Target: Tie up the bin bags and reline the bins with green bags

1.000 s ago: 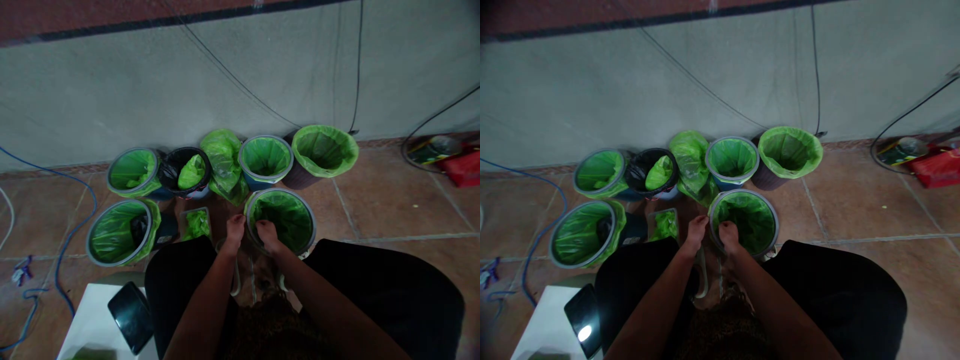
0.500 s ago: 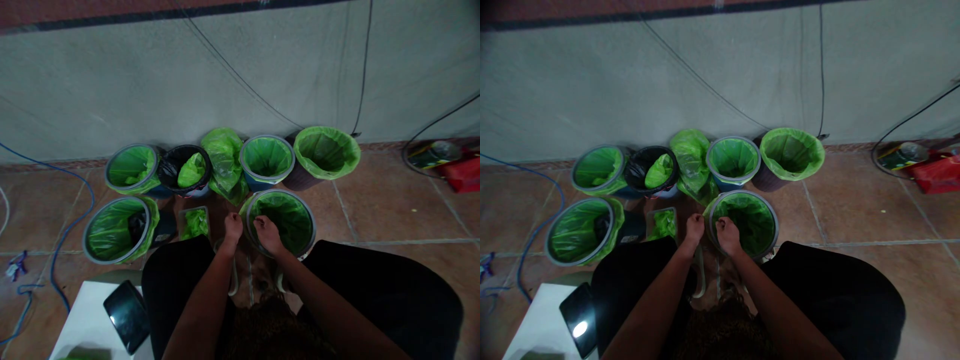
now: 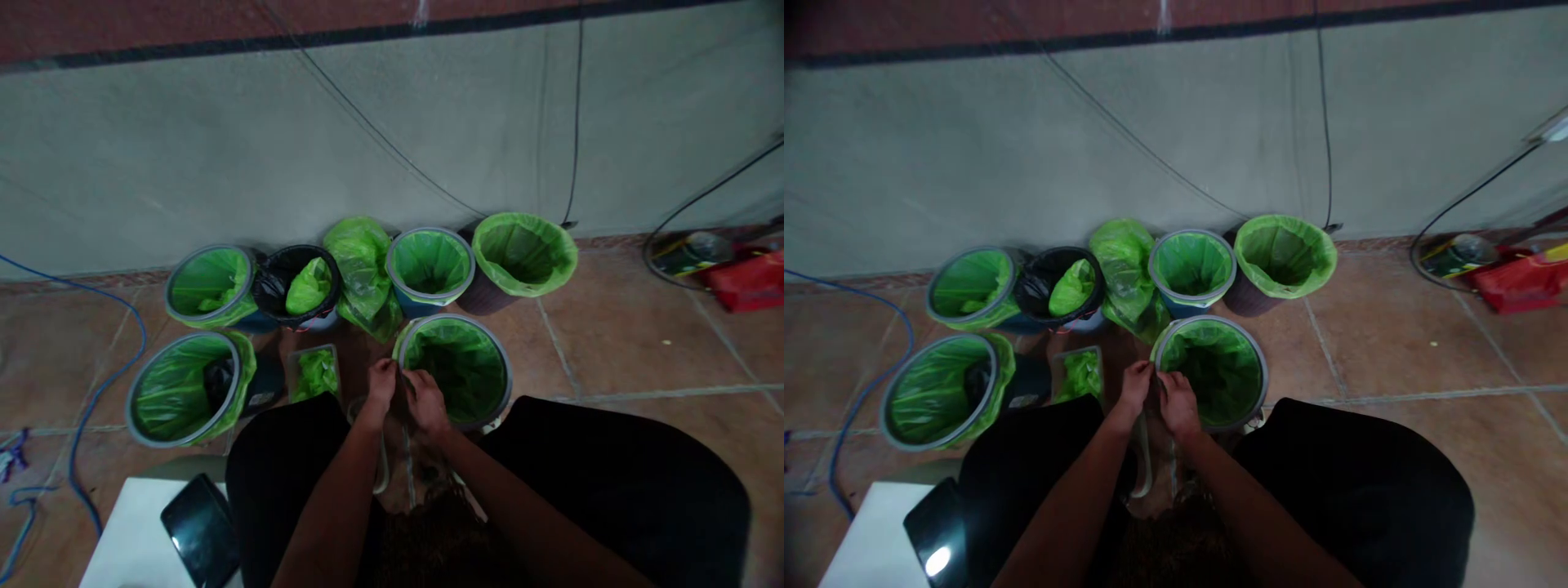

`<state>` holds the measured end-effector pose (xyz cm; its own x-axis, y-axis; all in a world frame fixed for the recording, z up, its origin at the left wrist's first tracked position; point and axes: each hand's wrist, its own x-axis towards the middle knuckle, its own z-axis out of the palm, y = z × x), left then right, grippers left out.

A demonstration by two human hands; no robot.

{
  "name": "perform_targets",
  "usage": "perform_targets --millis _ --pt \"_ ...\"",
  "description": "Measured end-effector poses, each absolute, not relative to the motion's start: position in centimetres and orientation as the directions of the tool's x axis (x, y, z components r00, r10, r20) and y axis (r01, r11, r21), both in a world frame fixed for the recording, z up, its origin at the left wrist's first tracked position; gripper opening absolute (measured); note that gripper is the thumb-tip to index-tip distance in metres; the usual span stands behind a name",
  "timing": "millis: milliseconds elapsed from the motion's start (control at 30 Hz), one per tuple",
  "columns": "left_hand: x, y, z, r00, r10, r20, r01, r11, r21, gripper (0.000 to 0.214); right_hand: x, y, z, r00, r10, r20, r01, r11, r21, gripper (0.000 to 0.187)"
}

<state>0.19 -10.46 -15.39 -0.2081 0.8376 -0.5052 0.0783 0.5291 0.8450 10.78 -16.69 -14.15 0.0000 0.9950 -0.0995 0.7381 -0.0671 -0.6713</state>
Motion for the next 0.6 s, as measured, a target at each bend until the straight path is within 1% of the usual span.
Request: perform_targets --millis 100,233,300,367,433,467,533,567,600 --pt "0.3 -10.6 -15.5 -0.201 0.838 -0.507 0.12 0.535 0.836 0.011 10.3 -17.1 -15.6 -0.008 0.999 -0.045 0.69 -0.028 -0.723 0.039" --pt "0.1 -10.7 -14.7 -0.23 0.845 -0.484 0.188 0.526 0.829 0.016 10.1 -17.3 -15.9 -0.021 1.0 0.005 0.691 0.018 -0.723 0.037" --pt "0.0 -10.5 -13.9 -0.253 0.877 -0.409 0.294 0.472 0.831 0.025 10.9 -16.8 -15.0 -0.021 1.0 0.02 0.702 0.029 -0.712 0.034" --pt "0.3 -10.0 -13.1 -0.226 0.935 -0.274 0.465 0.351 0.813 0.037 12.6 -15.5 -13.7 0.058 0.996 0.065 0.722 0.003 -0.692 0.031" --pt "1.1 -9.2 -12.4 -0.136 0.978 -0.157 0.618 0.208 0.758 0.045 15.4 -13.4 -12.1 0.226 0.968 0.113 0.755 -0.101 -0.648 0.035" --pt "1.7 -8.8 -12.2 -0.086 0.987 -0.133 0.664 0.156 0.731 0.048 17.1 -12.3 -11.4 0.318 0.941 0.119 0.774 -0.185 -0.605 0.038" --pt "3.1 -8.0 -12.1 0.005 0.992 -0.13 0.735 0.084 0.673 0.052 20.4 -10.0 -10.7 0.496 0.864 0.089 0.783 -0.4 -0.477 0.048" --pt "3.8 -7.7 -12.2 0.043 0.989 -0.139 0.765 0.057 0.642 0.054 22.0 -9.1 -10.8 0.548 0.835 0.056 0.773 -0.48 -0.415 0.052" --pt "4.4 -7.4 -12.4 0.077 0.986 -0.151 0.792 0.031 0.609 0.057 23.3 -8.5 -11.1 0.562 0.827 0.012 0.775 -0.521 -0.357 0.055"
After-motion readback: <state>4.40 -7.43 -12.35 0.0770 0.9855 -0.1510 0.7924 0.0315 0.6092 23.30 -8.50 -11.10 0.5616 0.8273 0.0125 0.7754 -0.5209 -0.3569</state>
